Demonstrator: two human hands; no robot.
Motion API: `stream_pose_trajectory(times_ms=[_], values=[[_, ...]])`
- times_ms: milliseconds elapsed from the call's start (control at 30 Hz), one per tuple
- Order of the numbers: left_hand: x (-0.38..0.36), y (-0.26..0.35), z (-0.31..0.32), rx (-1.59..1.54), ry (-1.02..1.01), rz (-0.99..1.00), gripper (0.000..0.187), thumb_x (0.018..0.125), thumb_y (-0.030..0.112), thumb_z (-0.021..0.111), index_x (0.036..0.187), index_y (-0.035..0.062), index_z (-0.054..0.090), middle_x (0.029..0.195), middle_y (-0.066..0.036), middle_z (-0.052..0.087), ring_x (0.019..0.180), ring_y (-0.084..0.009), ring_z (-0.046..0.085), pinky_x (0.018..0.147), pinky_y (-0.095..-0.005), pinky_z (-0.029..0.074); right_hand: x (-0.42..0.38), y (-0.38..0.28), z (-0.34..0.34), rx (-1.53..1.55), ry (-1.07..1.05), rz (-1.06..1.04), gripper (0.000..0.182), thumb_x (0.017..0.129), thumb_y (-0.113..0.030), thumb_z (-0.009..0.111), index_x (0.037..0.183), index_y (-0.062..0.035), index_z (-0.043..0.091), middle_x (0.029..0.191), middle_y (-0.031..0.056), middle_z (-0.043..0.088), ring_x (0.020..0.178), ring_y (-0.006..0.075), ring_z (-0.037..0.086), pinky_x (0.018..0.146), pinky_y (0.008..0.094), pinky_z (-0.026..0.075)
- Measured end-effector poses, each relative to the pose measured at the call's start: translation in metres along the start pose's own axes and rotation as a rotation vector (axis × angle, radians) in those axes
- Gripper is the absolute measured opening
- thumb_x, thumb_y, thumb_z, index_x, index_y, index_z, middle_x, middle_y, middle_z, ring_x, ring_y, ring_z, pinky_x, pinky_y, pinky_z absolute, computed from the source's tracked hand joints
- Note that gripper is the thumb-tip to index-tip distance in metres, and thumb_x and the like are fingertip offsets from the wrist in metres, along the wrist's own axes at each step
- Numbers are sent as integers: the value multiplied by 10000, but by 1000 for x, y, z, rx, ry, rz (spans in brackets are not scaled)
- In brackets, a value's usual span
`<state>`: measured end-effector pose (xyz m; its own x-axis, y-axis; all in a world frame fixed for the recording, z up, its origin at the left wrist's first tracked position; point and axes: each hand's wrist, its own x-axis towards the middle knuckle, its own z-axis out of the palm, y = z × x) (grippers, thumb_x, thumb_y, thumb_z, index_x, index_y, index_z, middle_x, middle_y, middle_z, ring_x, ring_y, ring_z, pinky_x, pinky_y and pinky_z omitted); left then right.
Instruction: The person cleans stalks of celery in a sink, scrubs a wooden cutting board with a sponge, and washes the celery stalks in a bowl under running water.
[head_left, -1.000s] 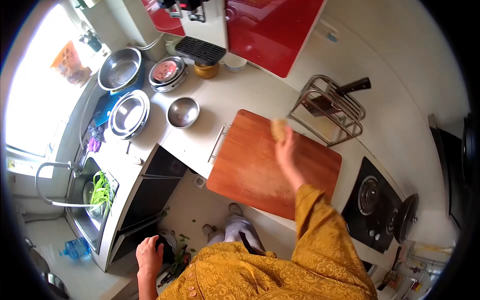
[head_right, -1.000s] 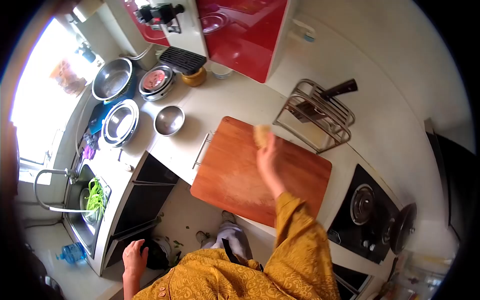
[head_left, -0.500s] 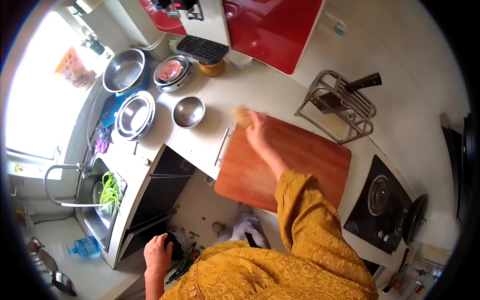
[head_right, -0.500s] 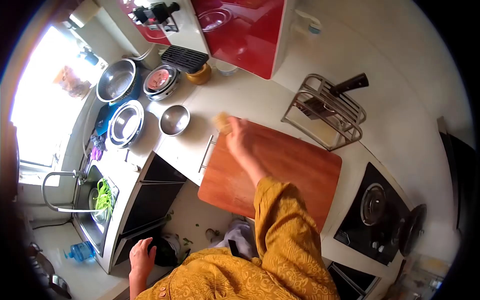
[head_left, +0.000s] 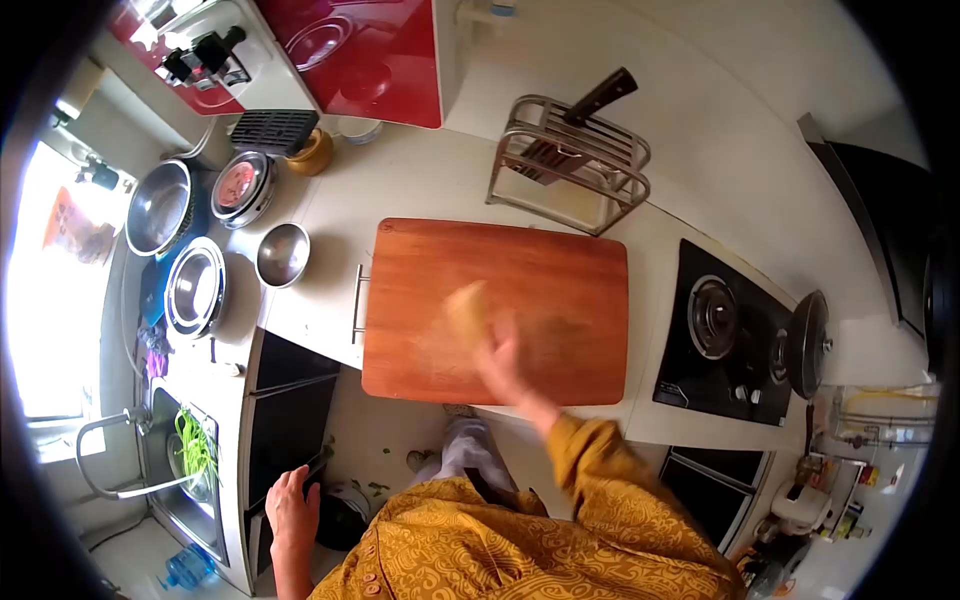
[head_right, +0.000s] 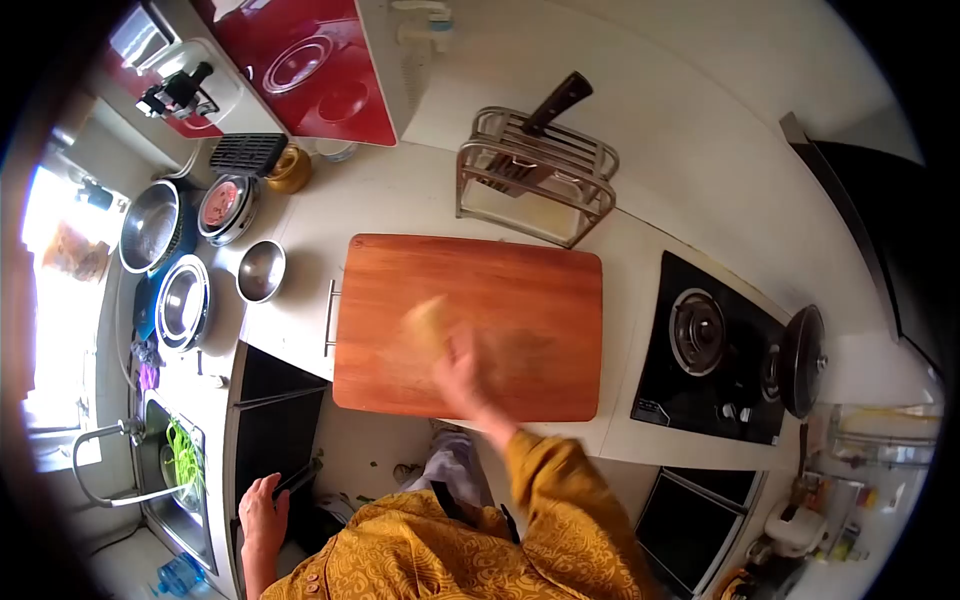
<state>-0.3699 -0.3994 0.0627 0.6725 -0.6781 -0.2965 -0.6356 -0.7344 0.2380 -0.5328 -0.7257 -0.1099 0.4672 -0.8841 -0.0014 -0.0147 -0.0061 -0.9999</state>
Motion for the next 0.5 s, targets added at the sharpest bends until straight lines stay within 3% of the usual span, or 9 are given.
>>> stream_pose_trajectory(times_ms=[100,133,167,233,300,333,400,433,500], values=[[-3,8,0,83,-115,-48,284,814,141,633,1080,45,598,984,-130,619,938,-326,583,826,-401,454,94,31,-141,-326,517,-28,444,892,-173,573,1268,-13,397,1136,95,513,1029,184,518,873,339,445],[-4,9,1,46,-99,-31,285,816,146,633,1080,46,600,988,-131,619,945,-325,583,832,-401,454,94,-33,-158,-526,531,233,402,872,-135,574,1235,-10,454,1122,140,514,965,248,563,847,357,468],[-7,9,2,11,-85,-12,285,818,152,633,1081,47,601,993,-133,619,951,-323,583,839,-400,453,105,15,-201,-935,669,120,323,853,-84,557,1163,-2,516,1075,167,527,900,305,582,806,390,480],[-9,10,4,41,-101,-18,284,817,151,633,1079,46,602,992,-133,621,952,-322,584,841,-400,454,98,-1,-189,-990,597,104,324,824,-18,528,1149,-10,531,1013,177,539,919,340,560,796,421,465],[-6,14,8,60,-114,-12,283,817,151,633,1077,45,602,991,-133,622,953,-321,585,842,-399,455,70,-7,-121,-875,384,-172,332,786,24,506,1111,-25,553,963,194,546,935,356,536,777,443,445],[-4,15,9,74,-93,17,283,816,147,633,1078,43,602,984,-131,623,948,-320,586,837,-400,457,53,-4,-84,-1005,175,-188,308,764,46,486,1051,-32,567,957,202,537,953,363,508,752,451,426],[-1,22,8,94,-69,39,284,816,143,632,1079,41,601,977,-128,624,943,-320,588,832,-400,459,10,-21,-3,-779,-160,-136,138,795,-12,496,901,-40,580,795,158,557,728,349,536,612,460,431],[4,31,5,77,-81,59,286,814,140,633,1079,40,601,976,-126,624,942,-318,588,831,-400,458,-18,-13,34,-530,-206,-336,106,813,-26,489,843,-47,588,724,151,549,660,346,539,568,449,435],[12,44,-1,59,-70,85,288,811,137,634,1080,38,600,975,-124,624,940,-317,588,829,-400,458,-72,1,86,-461,-601,-430,149,801,-24,481,880,-48,605,769,141,560,735,310,556,609,411,460]])
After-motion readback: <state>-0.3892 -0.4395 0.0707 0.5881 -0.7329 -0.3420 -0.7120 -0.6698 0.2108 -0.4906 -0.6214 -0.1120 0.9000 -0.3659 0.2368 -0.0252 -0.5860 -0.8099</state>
